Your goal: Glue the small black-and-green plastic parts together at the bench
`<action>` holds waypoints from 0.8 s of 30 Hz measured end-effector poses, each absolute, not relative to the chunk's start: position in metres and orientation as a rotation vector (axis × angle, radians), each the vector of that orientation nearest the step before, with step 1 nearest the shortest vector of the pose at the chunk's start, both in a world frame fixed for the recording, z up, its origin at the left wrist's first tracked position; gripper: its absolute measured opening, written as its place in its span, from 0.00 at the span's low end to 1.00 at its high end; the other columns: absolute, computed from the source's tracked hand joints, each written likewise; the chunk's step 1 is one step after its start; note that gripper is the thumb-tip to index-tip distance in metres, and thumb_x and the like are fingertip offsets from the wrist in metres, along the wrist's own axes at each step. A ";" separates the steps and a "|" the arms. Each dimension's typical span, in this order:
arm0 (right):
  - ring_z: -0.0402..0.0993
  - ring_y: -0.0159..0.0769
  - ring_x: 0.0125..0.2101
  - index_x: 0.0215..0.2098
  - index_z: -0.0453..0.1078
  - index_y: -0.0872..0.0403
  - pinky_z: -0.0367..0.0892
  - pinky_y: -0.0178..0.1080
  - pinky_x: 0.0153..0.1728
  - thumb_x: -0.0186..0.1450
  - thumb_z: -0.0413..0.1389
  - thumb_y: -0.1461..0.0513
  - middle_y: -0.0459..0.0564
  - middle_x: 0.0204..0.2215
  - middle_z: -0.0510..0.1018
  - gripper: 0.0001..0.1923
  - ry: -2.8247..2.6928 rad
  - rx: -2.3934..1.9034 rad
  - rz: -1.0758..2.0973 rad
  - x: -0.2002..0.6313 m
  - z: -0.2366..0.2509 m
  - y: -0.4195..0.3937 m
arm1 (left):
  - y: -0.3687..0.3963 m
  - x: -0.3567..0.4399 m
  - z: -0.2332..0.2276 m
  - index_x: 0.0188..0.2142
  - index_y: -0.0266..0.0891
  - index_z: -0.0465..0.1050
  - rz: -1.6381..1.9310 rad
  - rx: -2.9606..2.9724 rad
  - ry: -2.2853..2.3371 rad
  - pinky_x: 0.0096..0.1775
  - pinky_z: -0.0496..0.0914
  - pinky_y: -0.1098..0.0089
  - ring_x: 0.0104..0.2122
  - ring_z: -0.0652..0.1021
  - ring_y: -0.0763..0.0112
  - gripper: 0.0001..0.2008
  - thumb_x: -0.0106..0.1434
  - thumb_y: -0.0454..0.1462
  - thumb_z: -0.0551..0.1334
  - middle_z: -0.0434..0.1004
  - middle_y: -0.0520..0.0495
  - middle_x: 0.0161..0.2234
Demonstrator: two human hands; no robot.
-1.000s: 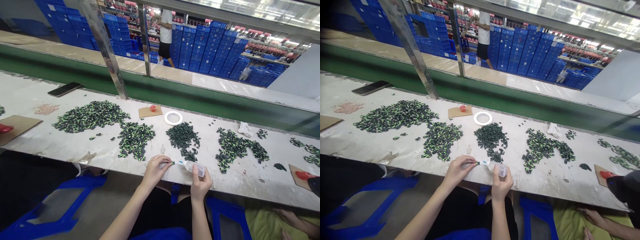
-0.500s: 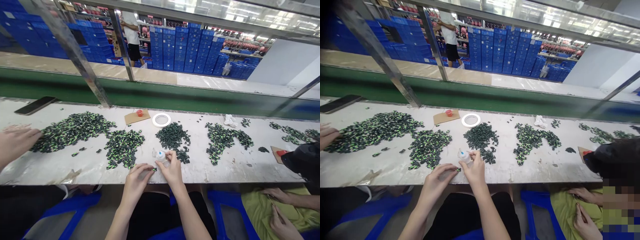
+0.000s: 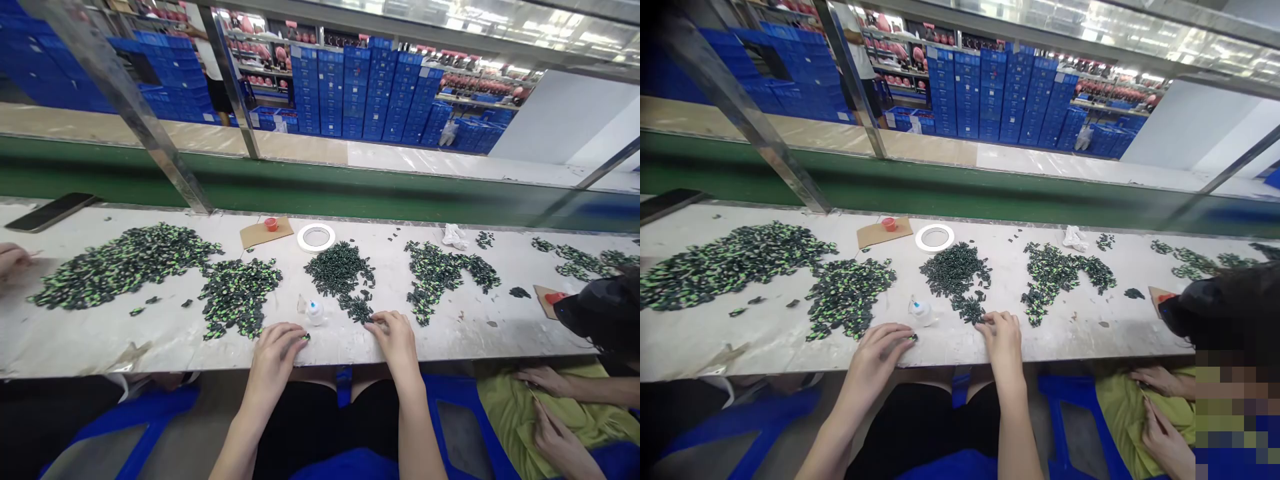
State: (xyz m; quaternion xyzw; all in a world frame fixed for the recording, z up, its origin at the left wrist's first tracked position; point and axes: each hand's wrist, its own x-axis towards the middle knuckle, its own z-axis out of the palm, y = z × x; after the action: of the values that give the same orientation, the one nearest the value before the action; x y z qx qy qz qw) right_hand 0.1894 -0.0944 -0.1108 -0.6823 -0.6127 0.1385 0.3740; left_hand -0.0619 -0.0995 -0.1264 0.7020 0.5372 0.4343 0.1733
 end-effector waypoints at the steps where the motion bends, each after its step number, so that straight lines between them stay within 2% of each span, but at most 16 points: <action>1: 0.71 0.45 0.31 0.27 0.74 0.50 0.67 0.44 0.34 0.61 0.58 0.54 0.51 0.25 0.76 0.10 -1.569 -1.746 0.362 0.189 -0.111 -0.093 | -0.102 -0.060 -0.123 0.33 0.46 0.78 1.238 1.959 1.499 0.42 0.73 0.61 0.40 0.76 0.59 0.08 0.62 0.40 0.60 0.80 0.47 0.34; 6: 0.71 0.43 0.29 0.27 0.71 0.52 0.66 0.44 0.32 0.63 0.52 0.50 0.51 0.25 0.76 0.17 -1.479 -1.729 0.370 0.185 -0.103 -0.095 | -0.114 -0.046 -0.108 0.35 0.44 0.78 1.197 1.765 1.360 0.37 0.76 0.68 0.37 0.80 0.64 0.07 0.62 0.38 0.60 0.80 0.48 0.35; 11: 0.75 0.38 0.30 0.43 0.74 0.54 0.70 0.40 0.34 0.63 0.53 0.52 0.51 0.31 0.79 0.18 -1.316 -1.557 0.710 0.172 -0.083 -0.107 | -0.116 -0.026 -0.098 0.35 0.43 0.78 1.262 1.665 1.327 0.38 0.76 0.68 0.37 0.80 0.64 0.07 0.62 0.37 0.61 0.81 0.47 0.34; 16: 0.78 0.40 0.33 0.32 0.78 0.53 0.73 0.40 0.35 0.59 0.58 0.53 0.51 0.31 0.82 0.13 -1.105 -1.373 0.928 0.142 -0.071 -0.118 | -0.114 -0.011 -0.086 0.36 0.41 0.79 1.378 1.721 1.290 0.38 0.77 0.65 0.36 0.80 0.64 0.07 0.62 0.36 0.61 0.81 0.46 0.33; 24: 0.79 0.45 0.39 0.35 0.80 0.52 0.74 0.43 0.41 0.59 0.59 0.55 0.52 0.37 0.83 0.11 -1.122 -1.441 0.907 0.127 -0.073 -0.128 | -0.115 -0.007 -0.081 0.36 0.41 0.78 1.448 1.812 1.290 0.37 0.77 0.65 0.34 0.80 0.65 0.07 0.64 0.36 0.60 0.80 0.46 0.32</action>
State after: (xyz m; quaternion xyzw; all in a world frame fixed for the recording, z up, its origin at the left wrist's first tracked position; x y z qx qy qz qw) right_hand 0.1265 -0.1278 -0.0729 -0.6021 -0.4687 0.3788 0.5237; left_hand -0.0070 -0.1148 -0.0811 0.6626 0.4715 0.5294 0.2414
